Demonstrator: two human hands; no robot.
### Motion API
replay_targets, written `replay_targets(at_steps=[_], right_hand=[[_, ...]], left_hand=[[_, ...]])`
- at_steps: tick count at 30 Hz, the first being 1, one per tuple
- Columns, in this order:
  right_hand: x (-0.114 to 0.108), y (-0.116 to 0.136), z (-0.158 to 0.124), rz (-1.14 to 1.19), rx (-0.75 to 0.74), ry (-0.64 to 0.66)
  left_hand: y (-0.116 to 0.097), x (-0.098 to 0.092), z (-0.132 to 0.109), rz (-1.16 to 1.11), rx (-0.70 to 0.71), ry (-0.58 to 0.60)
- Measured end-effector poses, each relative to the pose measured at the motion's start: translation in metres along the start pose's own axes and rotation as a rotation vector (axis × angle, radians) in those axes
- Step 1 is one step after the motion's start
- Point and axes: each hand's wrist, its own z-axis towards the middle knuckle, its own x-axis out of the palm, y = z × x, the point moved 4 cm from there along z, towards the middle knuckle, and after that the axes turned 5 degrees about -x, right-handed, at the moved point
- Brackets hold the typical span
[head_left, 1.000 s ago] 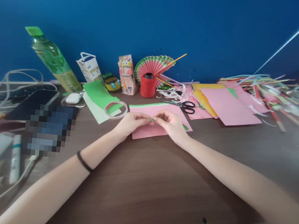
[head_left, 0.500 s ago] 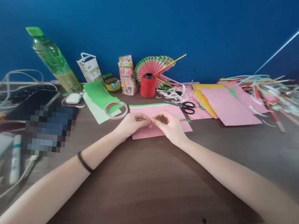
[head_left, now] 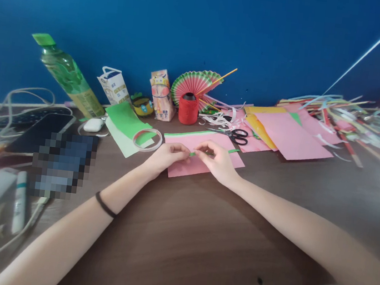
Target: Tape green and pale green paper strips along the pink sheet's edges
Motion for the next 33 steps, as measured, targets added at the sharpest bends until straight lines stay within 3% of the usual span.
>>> replay_targets(at_steps=[9,18,33], right_hand=[[-0.0006,0.0015,-0.0009,0.009,0.011,0.009],[0.0004,-0.0011,-0.0009,0.013,0.003,0.008],[-0.0016,0.0017,-0.0010,-0.024,0.000,0.000]], left_hand=[[-0.0023,0.0019,-0.0010,0.126,-0.020,-0.010],[0.0024,0.0011,0.0011,0.048,-0.018,0.007],[0.0020,0.0007,0.0005,0.131,0.062,0.039]])
